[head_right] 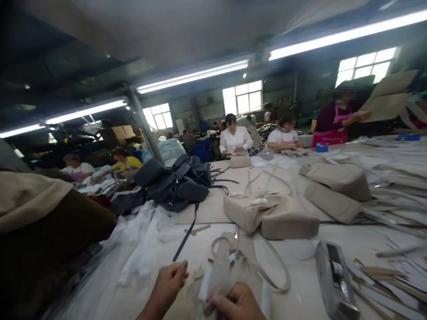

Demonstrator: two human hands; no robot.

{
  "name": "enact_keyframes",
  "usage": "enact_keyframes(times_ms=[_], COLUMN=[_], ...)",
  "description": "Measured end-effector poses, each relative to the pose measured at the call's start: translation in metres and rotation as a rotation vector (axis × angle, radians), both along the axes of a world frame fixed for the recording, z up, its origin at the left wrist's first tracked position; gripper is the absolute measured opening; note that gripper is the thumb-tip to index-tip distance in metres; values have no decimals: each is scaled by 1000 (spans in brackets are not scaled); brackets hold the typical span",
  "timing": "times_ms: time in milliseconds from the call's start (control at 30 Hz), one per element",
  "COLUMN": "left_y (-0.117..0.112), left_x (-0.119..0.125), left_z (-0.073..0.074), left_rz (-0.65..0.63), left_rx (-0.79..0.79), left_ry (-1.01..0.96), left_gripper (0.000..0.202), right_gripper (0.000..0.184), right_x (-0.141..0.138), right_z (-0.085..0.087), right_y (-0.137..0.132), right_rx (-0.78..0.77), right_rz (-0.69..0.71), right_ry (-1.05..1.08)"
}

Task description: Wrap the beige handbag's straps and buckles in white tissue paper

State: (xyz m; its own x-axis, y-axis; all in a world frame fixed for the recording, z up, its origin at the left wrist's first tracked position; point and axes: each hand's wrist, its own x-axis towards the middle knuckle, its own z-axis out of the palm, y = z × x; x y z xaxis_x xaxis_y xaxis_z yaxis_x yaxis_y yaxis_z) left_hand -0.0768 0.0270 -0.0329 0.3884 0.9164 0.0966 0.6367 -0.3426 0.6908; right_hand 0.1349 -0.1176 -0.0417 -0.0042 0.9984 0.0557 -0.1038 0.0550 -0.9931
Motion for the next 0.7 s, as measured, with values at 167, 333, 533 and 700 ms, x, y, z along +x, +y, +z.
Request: enact_keyframes(times_ms=[167, 333, 533, 700], left_y=[-59, -78, -80, -92], left_x=[28, 40, 30, 33], left_z=[51, 51, 44, 42], left_rz=[-443, -235, -114, -118], left_rx=[-282, -372, -25, 75], left_ry=[-366, -515, -417, -353], left_gripper=[53, 34, 21, 17], right_gripper=[44, 42, 34, 32], right_x=[-11, -20, 16, 47], right_z=[6, 12, 36, 64], right_y=[0, -3, -4, 5], right_rx=[30, 21, 163, 252], right_rz=[10, 114, 76, -36], right_ry=[-2, -92, -231, -194])
